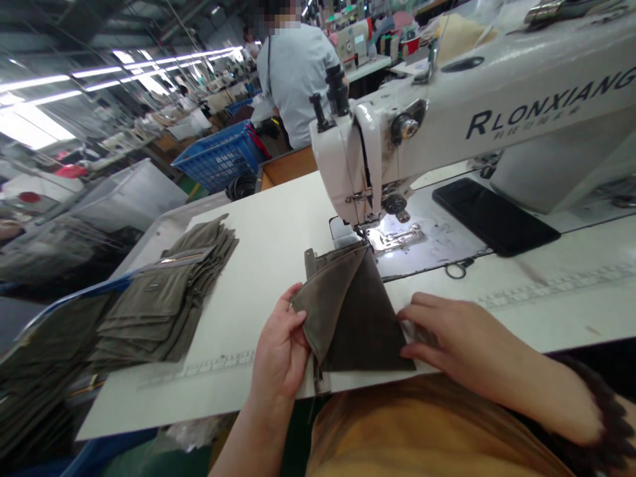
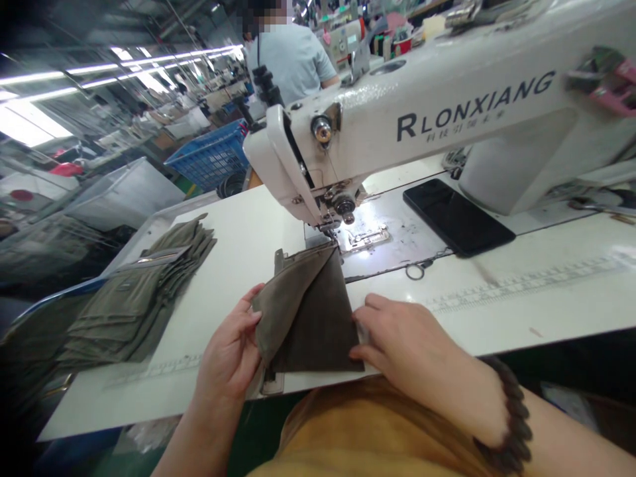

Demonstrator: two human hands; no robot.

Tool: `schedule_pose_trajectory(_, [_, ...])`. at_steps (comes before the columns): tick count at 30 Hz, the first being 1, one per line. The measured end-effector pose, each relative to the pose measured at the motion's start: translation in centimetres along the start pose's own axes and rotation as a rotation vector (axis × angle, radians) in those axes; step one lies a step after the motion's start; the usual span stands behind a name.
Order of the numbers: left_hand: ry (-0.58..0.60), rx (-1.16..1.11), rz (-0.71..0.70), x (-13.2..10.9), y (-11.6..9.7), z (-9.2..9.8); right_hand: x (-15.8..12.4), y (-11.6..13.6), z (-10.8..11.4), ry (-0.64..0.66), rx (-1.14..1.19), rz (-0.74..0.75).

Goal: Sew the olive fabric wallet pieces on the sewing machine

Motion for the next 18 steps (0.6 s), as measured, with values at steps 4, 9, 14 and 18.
schedule_pose_trajectory(4, [0.047, 0.146, -0.129, -1.0, -0.8, -0.7, -2.0, 0.6, -1.8, -0.094, -0.154, -0.045])
schedule_pose_trajectory(9, [0.249, 0.909, -0.599, -4.6, -2.2, -3.5, -2.0, 1.0, -2.0, -0.086, -0.121, -0.049])
schedule_pose_trajectory(14, [0.528, 1.252, -0.894, -6.4, -0.8, -5.9, -2.2, 1.4, -1.9, -0.084, -0.148, -0.041])
schedule_pose_trajectory(18, [0.575, 1.247, -0.889, -6.1, 0.0, -5.8, -2.5, 1.6, -1.9, -0.096, -0.102, -0.024])
Point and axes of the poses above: each hand's wrist, its own x-axis towards the middle knuckle, its own z-axis out of the back of the hand, y = z × x, the point moved 3 cm from there along x, towards the middle knuckle, and after that the axes turned 2 degrees about -z, right-handed, at the moved point
